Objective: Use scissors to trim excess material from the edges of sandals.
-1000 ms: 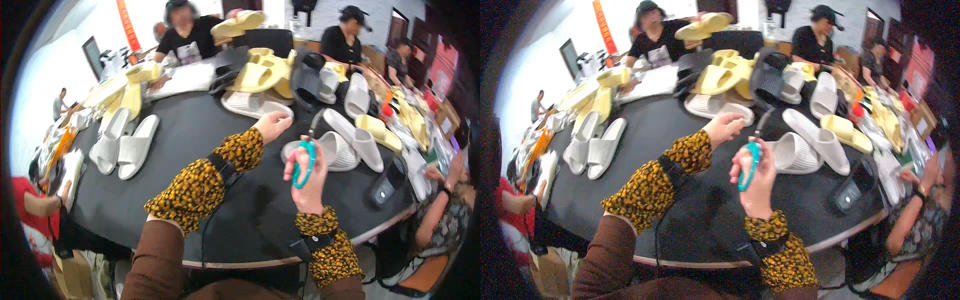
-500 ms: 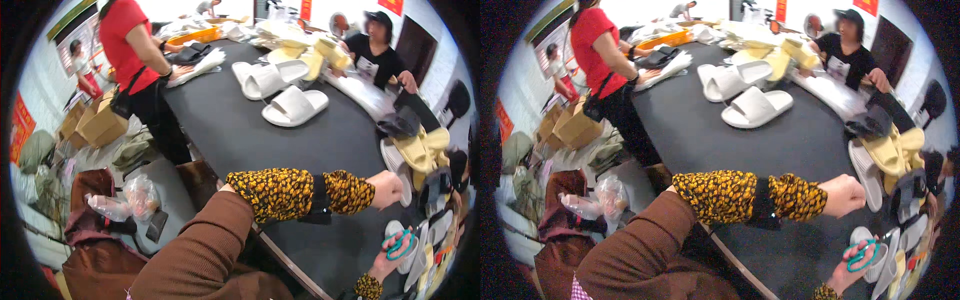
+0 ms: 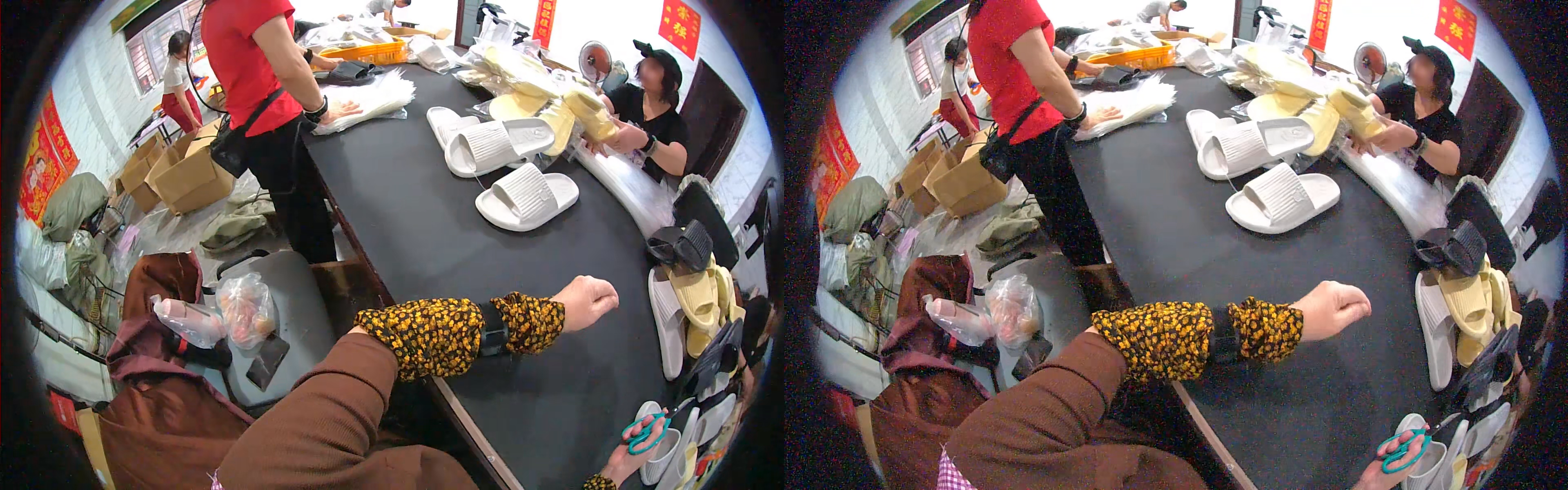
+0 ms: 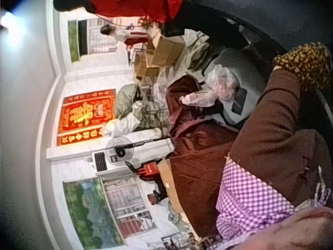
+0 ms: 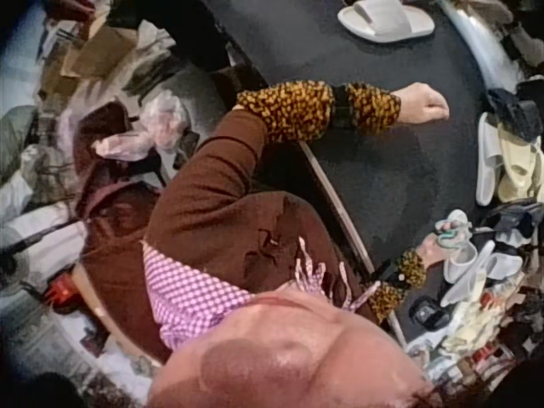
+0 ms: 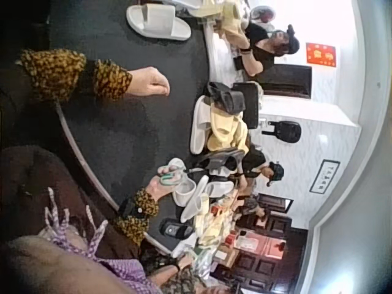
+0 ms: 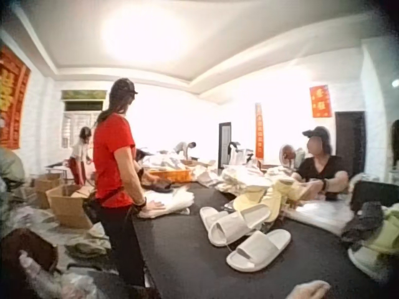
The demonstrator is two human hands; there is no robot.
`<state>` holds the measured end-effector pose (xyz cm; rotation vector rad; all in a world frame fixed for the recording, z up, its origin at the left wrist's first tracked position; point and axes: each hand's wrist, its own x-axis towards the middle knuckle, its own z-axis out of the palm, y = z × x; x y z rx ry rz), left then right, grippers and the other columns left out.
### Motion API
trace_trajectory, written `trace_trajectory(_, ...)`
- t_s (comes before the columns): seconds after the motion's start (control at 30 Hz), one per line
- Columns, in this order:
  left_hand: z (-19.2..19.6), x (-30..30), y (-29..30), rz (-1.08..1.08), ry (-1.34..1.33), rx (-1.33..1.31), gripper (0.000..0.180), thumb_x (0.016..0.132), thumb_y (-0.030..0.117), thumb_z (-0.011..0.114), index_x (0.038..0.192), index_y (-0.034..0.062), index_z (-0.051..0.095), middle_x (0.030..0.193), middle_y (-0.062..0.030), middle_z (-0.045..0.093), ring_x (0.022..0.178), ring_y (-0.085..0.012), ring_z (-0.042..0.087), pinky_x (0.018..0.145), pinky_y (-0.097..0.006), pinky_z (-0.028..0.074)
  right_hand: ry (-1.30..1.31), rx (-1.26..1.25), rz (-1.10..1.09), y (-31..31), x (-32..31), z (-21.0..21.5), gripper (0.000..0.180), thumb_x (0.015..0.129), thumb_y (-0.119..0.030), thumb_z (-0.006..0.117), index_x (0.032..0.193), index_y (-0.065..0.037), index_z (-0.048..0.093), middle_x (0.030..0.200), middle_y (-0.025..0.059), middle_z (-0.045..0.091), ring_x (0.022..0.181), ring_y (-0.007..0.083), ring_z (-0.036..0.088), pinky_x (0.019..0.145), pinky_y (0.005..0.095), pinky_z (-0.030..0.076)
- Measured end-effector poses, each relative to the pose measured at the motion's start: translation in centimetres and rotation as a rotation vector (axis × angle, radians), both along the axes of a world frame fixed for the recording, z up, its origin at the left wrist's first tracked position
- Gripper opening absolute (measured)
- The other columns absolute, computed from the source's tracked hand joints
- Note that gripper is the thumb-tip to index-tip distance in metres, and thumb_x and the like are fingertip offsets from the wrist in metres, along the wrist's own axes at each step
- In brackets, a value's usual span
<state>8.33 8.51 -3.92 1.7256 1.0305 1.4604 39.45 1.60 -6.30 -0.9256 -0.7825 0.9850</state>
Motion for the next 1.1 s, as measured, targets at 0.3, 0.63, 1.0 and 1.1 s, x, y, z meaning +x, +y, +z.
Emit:
trace_trajectory(0.3,-1.1,-2.5,1.1,-0.040,-0.038,-0.106,0.022,0.088,0.017,0.053,0.093,-0.0002,0.065,0.078,-0.0074,0.066,0.065,-0.0133,0.059,0.061,-0.028,0.049,-0.031,0.006,-0.005,-0.5,-1.0,0.4,0.036,0.091,-0.025,0.055,0.121,-0.007,0.049,0.075,-0.0027,0.055,0.053,0.0046,0.046,0.040,0.0195,0.034)
trace_trajectory(0.63,-0.9,-3.9,1.0,-0.066,-0.206,-0.365,0.020,0.088,0.017,0.052,0.089,0.0012,0.065,0.058,0.0008,0.051,0.044,-0.0060,0.045,0.038,-0.023,0.039,-0.033,-0.042,-0.009,-0.2,-0.8,0.2,0.038,0.090,-0.026,0.057,0.121,-0.007,0.048,0.074,-0.0033,0.054,0.052,0.0036,0.045,0.040,0.0185,0.033)
trace_trajectory(1.0,-0.4,-4.4,0.4,-0.065,-0.146,-0.377,0.021,0.085,0.018,0.054,0.090,0.0010,0.066,0.056,-0.0018,0.053,0.045,-0.0080,0.048,0.039,-0.025,0.042,0.367,-0.104,1.075,2.4,5.6,-0.5,0.033,0.092,-0.034,0.048,0.097,-0.005,0.062,0.097,0.0092,0.066,0.086,0.0218,0.063,0.077,0.0373,0.046)
trace_trajectory(1.1,-0.5,-4.7,0.2,-0.086,-0.164,-0.374,0.021,0.085,0.018,0.054,0.090,0.0003,0.066,0.056,-0.0027,0.053,0.045,-0.0084,0.048,0.040,-0.025,0.042,0.392,-0.131,1.061,2.5,6.2,-1.0,0.033,0.092,-0.034,0.048,0.099,-0.005,0.063,0.100,0.0100,0.066,0.091,0.0225,0.063,0.079,0.0370,0.046)
